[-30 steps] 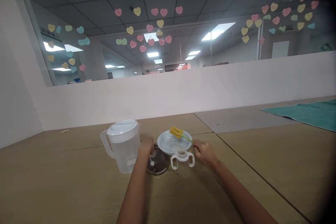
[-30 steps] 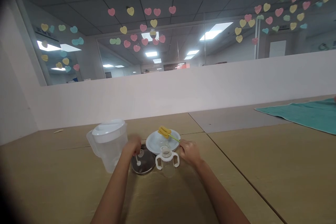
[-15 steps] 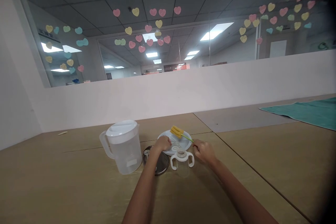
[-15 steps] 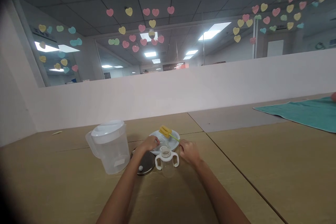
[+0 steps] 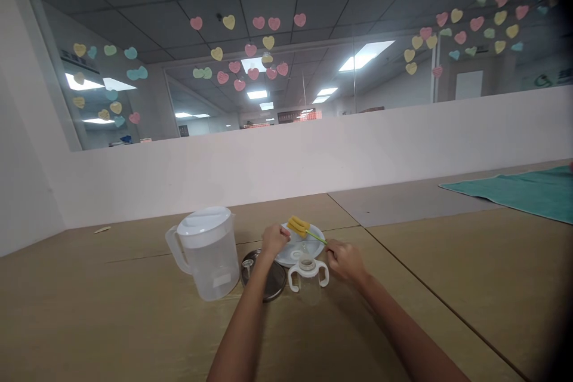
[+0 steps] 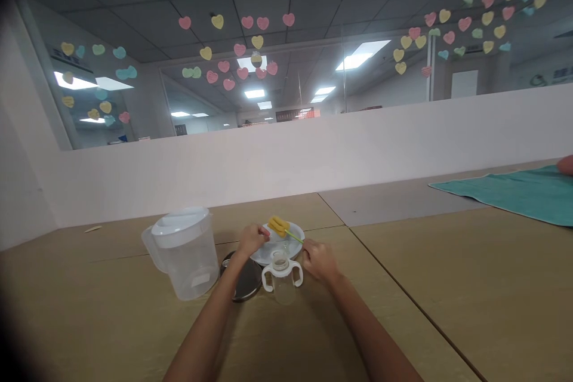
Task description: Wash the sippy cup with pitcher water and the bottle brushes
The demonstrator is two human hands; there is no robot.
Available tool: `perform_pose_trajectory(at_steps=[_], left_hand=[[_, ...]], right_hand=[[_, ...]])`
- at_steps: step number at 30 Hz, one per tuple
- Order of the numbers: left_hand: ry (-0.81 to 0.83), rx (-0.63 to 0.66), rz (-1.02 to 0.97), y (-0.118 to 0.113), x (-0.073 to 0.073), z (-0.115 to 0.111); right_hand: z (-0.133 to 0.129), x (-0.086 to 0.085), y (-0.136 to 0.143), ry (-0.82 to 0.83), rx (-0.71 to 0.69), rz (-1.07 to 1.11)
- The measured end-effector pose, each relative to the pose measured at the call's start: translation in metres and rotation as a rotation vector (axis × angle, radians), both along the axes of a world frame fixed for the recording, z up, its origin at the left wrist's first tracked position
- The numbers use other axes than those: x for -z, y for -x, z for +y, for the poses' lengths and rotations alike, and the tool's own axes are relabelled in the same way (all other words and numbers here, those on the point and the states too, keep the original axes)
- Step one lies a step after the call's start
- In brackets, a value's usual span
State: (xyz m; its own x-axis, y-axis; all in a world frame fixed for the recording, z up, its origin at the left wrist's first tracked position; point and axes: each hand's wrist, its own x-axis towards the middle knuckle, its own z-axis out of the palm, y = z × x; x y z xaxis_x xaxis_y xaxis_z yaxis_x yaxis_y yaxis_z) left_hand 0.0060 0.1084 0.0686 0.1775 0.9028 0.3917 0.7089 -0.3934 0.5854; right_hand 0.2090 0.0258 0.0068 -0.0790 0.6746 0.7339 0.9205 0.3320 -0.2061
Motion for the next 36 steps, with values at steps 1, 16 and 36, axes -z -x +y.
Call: perform_pose_trajectory(at_steps=[1, 16, 36], left_hand=[[-0.025, 0.005, -0.028, 0.000, -0.003, -0.001], [-0.518, 0.118, -0.307, 0.005, -0.035, -0.015], [0.002, 0.524, -0.676, 0.014, -0.041, -0.023]], right_hand=[[0.000, 0.000, 0.000, -0.012, -0.013, 0.015], [-0.003, -0.001, -0.001, -0.215, -0.150, 0.083], [-0.017, -0.013, -0.005, -0.651, -0.226, -0.084]])
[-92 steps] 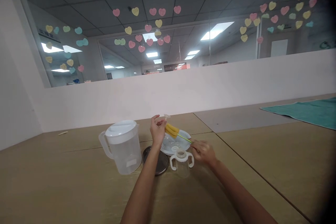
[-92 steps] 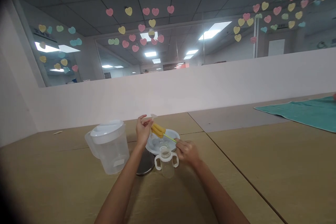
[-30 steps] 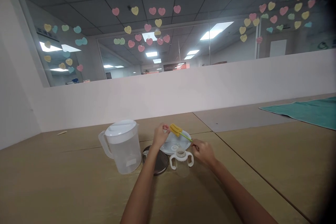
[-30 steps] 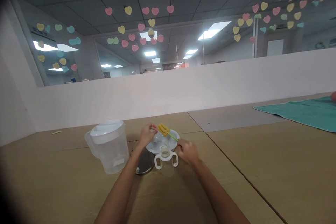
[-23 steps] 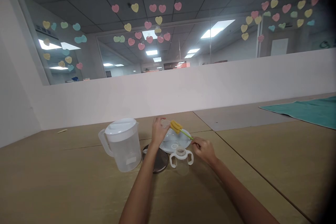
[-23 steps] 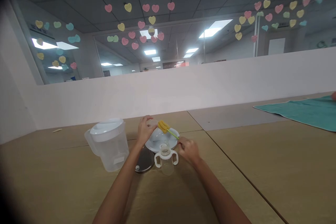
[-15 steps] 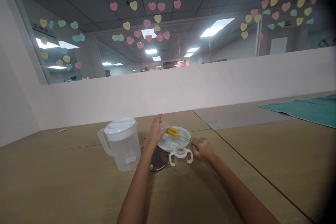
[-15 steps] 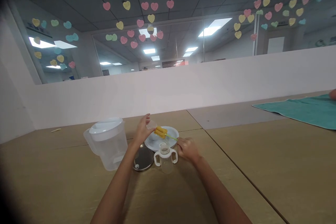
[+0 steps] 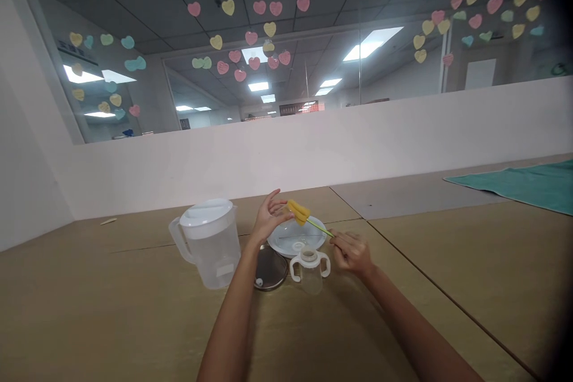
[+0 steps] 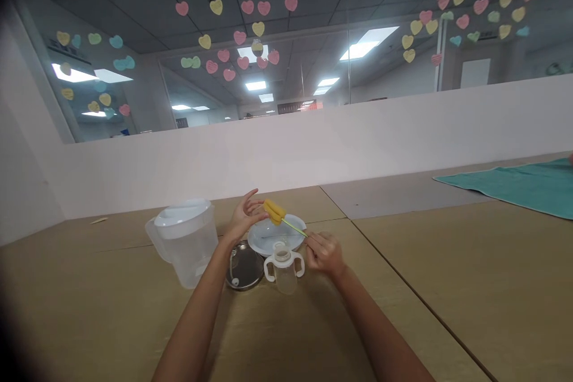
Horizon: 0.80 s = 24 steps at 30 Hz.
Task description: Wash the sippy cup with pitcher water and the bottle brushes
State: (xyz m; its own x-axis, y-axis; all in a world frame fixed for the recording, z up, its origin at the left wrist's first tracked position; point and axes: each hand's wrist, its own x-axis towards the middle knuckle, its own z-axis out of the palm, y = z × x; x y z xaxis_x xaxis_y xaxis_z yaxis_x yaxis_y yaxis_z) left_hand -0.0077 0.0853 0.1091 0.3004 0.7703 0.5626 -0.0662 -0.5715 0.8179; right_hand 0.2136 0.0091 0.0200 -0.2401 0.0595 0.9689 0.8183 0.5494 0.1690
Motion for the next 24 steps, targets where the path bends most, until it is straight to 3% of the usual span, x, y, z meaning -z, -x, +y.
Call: perform_pose_trajectory(at_steps=[9, 12, 17, 20, 24], left_hand=[[0.069, -0.208, -0.271, -0.012, -0.007, -0.003], [0.097, -0.210, -0.289, -0.020, -0.005, -0.005], [0.037, -0.137, 0.026, -0.039, 0.007, -0.008], [0.013, -0.097, 0.220, -0.039, 0.010, -0.008], [0.010, -0.253, 0.609, -0.027, 0.007, -0.012]], right_hand=[[0.004, 0.003, 0.002, -0.003, -0.041, -0.029], [0.006, 0.007, 0.005, 0.005, -0.046, -0.077], [0.004, 0.007, 0.000, 0.008, 0.052, -0.098], [0.003, 0.006, -0.005, 0.001, 0.112, -0.111], [0.004, 0.007, -0.002, 0.006, 0.145, -0.191]])
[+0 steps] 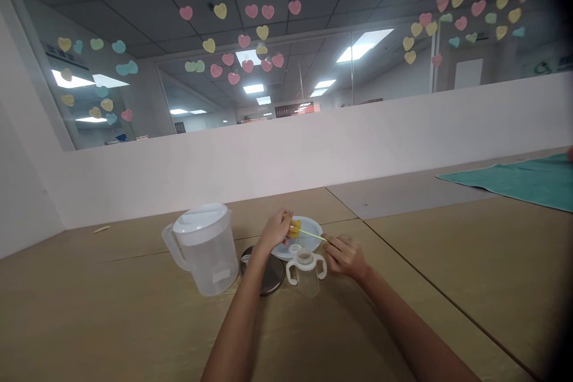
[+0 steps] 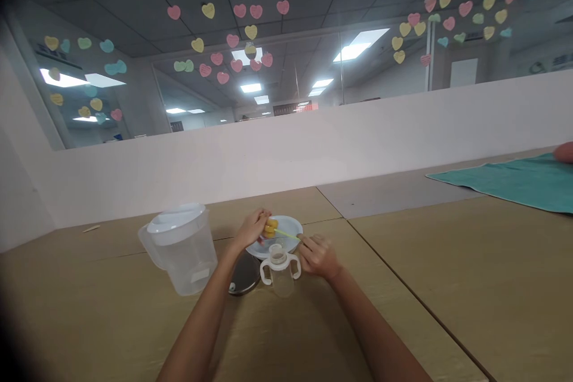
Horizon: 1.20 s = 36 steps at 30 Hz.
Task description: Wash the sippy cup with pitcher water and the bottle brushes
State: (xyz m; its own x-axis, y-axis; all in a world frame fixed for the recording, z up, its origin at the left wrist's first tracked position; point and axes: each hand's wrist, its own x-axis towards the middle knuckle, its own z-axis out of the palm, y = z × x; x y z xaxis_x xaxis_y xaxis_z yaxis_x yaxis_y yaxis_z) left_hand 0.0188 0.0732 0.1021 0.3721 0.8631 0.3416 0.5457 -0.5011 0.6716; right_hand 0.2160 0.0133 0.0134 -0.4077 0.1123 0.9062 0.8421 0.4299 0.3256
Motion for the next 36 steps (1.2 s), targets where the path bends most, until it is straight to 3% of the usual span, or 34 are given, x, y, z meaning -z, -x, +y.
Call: perform_pose_trajectory(at_steps=[2, 5, 10, 14, 16, 21, 29, 33, 36], left_hand=[[-0.045, -0.074, 0.122, 0.005, -0.003, -0.003], [-0.086, -0.084, 0.159, 0.011, -0.010, -0.007], [-0.206, 0.127, 0.179, 0.024, -0.027, -0.007], [-0.367, -0.030, 0.217, 0.041, -0.038, -0.011], [-0.354, -0.155, 0.350, 0.049, -0.038, -0.011], [-0.108, -0.385, 0.667, 0.063, -0.021, 0.004], [0.041, -0.412, 0.783, 0.064, 0.016, 0.028], [0.089, -0.397, 0.789, 0.064, 0.020, 0.024], [0.080, -0.371, 0.771, 0.062, 0.014, 0.020]], right_hand=[[0.001, 0.001, 0.004, -0.012, -0.009, -0.034], [0.001, 0.001, 0.006, -0.019, -0.040, -0.040], [0.002, 0.001, 0.007, -0.001, -0.030, -0.007], [0.004, 0.001, 0.006, 0.031, -0.044, 0.032], [0.004, 0.000, 0.003, 0.022, -0.034, 0.085], [0.004, -0.003, -0.008, 0.050, 0.047, 0.237], [0.009, 0.000, -0.006, 0.121, 0.074, 0.218], [0.010, 0.001, -0.005, 0.133, 0.069, 0.226], [0.010, 0.002, -0.006, 0.151, 0.074, 0.238]])
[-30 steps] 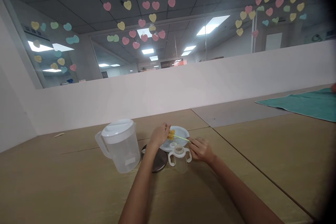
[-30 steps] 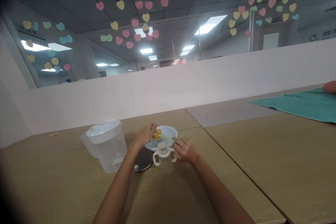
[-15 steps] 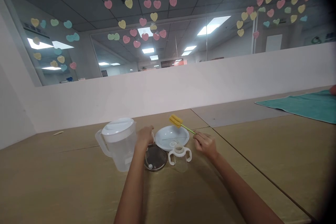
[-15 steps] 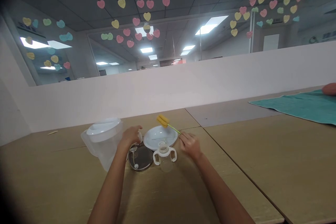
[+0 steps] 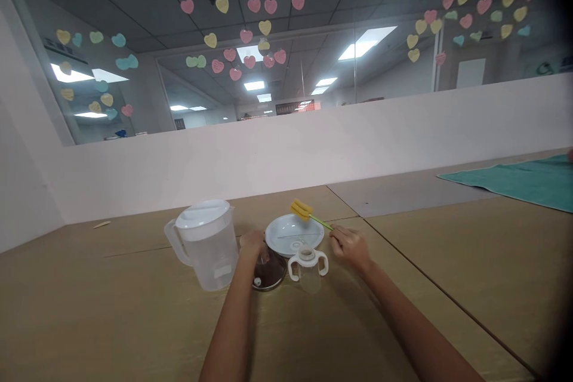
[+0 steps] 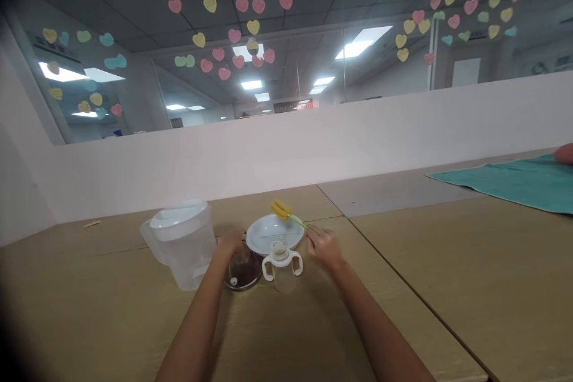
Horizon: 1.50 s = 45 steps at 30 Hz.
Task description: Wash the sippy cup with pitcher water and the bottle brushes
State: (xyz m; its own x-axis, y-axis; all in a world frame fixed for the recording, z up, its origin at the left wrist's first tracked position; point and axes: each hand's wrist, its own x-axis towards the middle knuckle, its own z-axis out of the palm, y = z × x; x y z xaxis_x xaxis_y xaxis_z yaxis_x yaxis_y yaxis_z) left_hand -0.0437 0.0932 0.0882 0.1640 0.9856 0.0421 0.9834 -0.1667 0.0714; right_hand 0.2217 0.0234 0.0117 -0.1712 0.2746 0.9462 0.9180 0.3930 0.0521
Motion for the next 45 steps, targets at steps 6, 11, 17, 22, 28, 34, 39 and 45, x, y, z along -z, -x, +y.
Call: perform_pose_trajectory(at_steps=[6, 11, 17, 22, 28, 34, 39, 45], left_hand=[[-0.153, 0.211, -0.124, -0.021, -0.016, -0.004], [-0.059, 0.484, -0.232, -0.060, 0.009, -0.004], [-0.050, 0.552, -0.273, -0.076, 0.039, 0.000], [-0.087, 0.505, -0.265, -0.074, 0.039, 0.002], [-0.079, 0.454, -0.228, -0.076, 0.037, 0.000], [-0.064, 0.412, -0.208, -0.077, 0.037, 0.000], [-0.112, 0.376, -0.189, -0.076, 0.036, 0.001], [-0.170, 0.344, -0.183, -0.072, 0.037, 0.006]], right_hand=[[0.000, 0.000, -0.001, 0.013, 0.001, 0.024], [0.000, 0.000, 0.000, 0.005, 0.002, 0.036], [0.001, 0.001, -0.001, 0.024, 0.003, 0.045], [0.002, 0.002, -0.001, 0.033, 0.006, 0.048], [0.001, 0.002, -0.001, 0.058, 0.020, 0.037], [0.001, 0.002, -0.001, 0.053, 0.017, 0.031], [0.001, 0.002, -0.001, 0.055, 0.013, 0.032], [0.002, 0.002, -0.001, 0.047, 0.013, 0.025]])
